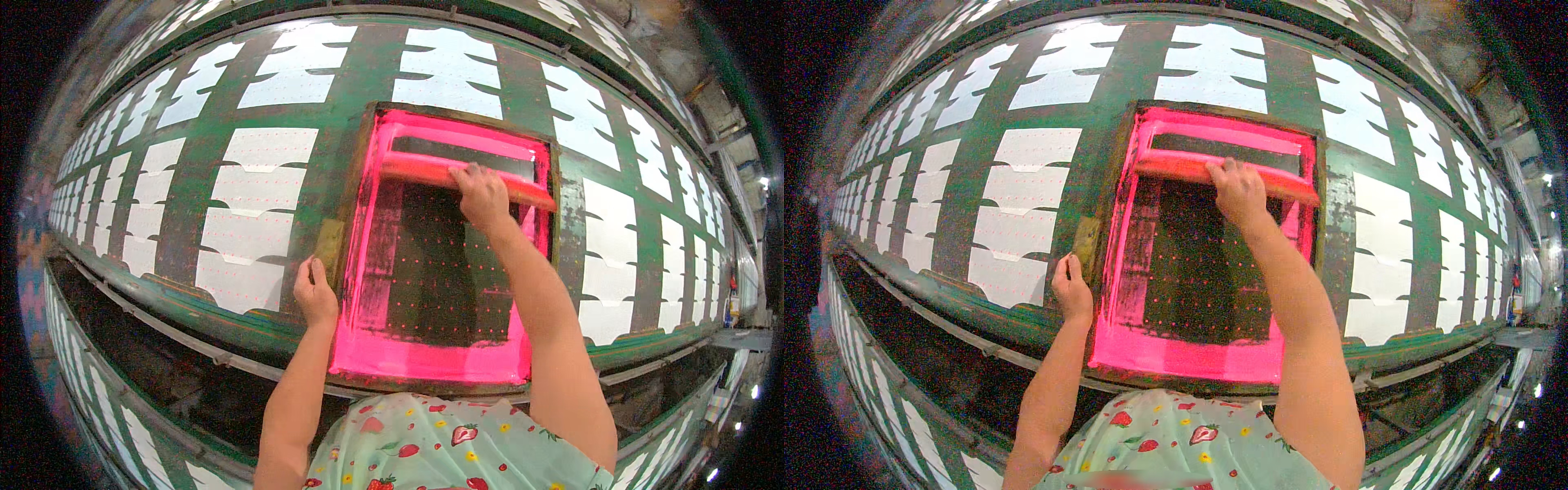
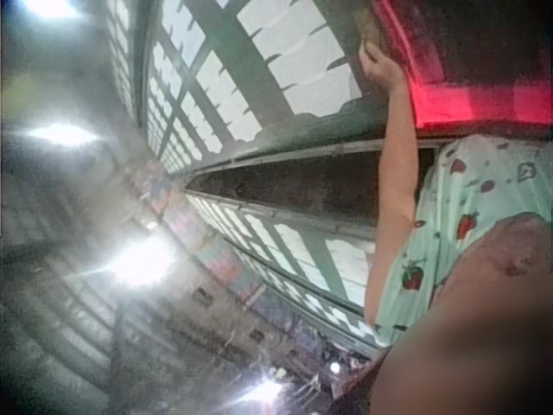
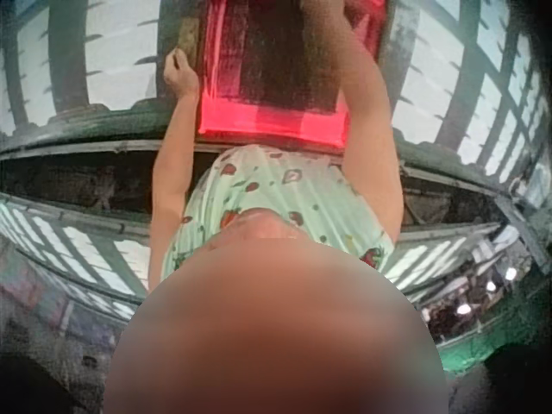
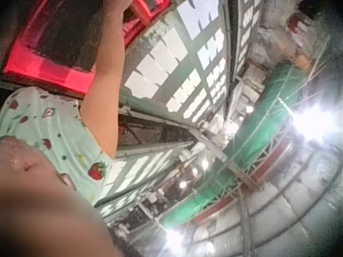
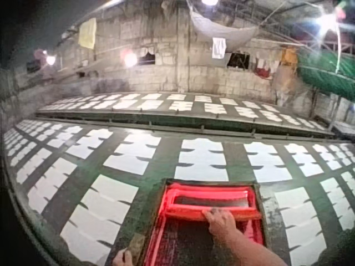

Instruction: The person repeatedly uses a squeegee to pull pink ink across a screen-printing frame placed on a green conveyor belt. The person moves the frame forward after each stroke and continues the process along the belt.

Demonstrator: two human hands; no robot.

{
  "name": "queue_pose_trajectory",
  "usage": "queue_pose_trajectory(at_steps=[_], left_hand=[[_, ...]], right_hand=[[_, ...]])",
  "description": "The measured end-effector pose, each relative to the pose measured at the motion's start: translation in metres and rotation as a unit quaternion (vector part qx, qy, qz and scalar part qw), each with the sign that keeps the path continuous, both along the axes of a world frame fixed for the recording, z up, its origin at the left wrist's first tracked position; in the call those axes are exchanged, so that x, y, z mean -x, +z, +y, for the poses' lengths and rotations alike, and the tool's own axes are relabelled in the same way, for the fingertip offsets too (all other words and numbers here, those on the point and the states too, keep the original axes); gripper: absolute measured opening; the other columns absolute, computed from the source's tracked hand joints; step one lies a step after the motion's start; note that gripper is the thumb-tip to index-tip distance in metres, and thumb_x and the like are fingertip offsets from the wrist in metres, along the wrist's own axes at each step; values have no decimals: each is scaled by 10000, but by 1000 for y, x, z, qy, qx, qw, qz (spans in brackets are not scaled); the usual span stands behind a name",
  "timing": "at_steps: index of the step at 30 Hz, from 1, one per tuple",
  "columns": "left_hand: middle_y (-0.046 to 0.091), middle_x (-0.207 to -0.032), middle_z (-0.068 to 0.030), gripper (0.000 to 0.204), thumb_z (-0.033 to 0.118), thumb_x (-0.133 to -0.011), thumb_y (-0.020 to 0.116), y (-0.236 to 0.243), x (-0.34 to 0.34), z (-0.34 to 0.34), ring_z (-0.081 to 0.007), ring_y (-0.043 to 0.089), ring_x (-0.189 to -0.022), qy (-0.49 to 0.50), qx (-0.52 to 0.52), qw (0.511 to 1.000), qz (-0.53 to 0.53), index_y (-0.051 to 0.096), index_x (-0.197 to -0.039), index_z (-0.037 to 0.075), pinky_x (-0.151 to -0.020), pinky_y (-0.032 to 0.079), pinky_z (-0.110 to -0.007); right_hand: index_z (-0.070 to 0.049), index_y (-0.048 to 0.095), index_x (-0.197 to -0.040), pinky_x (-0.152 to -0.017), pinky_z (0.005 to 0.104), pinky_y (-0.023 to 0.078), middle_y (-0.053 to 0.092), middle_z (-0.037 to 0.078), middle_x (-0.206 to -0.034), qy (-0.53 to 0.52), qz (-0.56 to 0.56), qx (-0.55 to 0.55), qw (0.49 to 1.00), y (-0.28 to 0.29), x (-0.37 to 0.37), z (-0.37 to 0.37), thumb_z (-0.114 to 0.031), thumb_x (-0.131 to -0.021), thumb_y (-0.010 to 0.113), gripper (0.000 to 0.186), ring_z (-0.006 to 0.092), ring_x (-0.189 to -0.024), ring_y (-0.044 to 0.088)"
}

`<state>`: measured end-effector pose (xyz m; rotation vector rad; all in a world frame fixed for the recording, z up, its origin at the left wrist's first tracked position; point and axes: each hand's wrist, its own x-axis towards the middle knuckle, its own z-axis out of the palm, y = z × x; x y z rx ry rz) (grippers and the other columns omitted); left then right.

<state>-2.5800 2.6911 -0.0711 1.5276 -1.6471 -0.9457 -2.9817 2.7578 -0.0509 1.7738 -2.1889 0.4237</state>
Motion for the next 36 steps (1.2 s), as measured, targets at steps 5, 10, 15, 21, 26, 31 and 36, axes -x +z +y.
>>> queue_pose_trajectory(at_steps=[5, 10, 15, 21, 26, 31, 36], left_hand=[[780, -1193, -213, 415, 318, -1167, 588, 3, 2, 1, -324, 727, -1106, 22, -10, 999, -21, 728, -1305, -48, -991, 549, -438], [781, -1177, -205, 430, 327, -1172, 577, 5, 3, 1, -322, 721, -1093, 28, -26, 998, -49, 730, -1272, -63, -981, 546, -436], [776, -1135, -219, 438, 324, -1176, 568, 4, 2, 0, -334, 717, -1058, 25, -8, 998, -56, 728, -1243, -78, -973, 542, -432], [765, -1107, -228, 450, 329, -1183, 550, 6, 3, -2, -341, 700, -1017, 12, -23, 998, -52, 721, -1240, -84, -950, 536, -440], [760, -1091, -227, 449, 335, -1184, 547, 10, 5, -1, -337, 684, -983, 0, -19, 999, -35, 720, -1211, -78, -929, 533, -437], [767, -1099, -224, 444, 349, -1172, 558, 8, 1, -1, -345, 700, -1004, -21, -15, 1000, -3, 727, -1195, -61, -938, 532, -444], [769, -1232, -259, 486, 390, -1126, 613, -3, -1, -6, -417, 717, -1172, -25, 18, 999, 28, 730, -1298, -50, -1062, 527, -477]], right_hand=[[-174, 791, -1248, -877, 528, 631, 777, 153, -1083, -9, -18, -47, 999, 13, 58, -54, -81, -898, 665, 384, 379, -1042, 768], [-213, 789, -1327, -938, 539, 632, 806, 146, -1159, -18, -61, -138, 988, 36, 93, -79, -80, -904, 658, 462, 387, -1118, 778], [-185, 797, -1294, -934, 527, 639, 804, 186, -1128, -35, -40, -130, 990, 28, 99, -82, -89, -900, 671, 424, 385, -1086, 786], [-160, 795, -1187, -895, 551, 643, 789, 190, -1071, -13, -29, -151, 988, 29, 96, -72, -109, -888, 678, 325, 402, -1052, 786], [-154, 794, -1135, -857, 553, 645, 771, 165, -1060, 12, -52, -143, 988, 34, 55, -27, -113, -858, 703, 295, 401, -1000, 783], [-150, 788, -1071, -838, 530, 641, 750, 138, -1020, 30, -53, -104, 993, 40, -18, 43, -115, -847, 739, 232, 379, -957, 778], [-156, 804, -1162, -878, 522, 622, 748, 129, -1063, 19, -75, -111, 991, 51, -109, 119, -58, -842, 724, 344, 381, -1014, 756]])
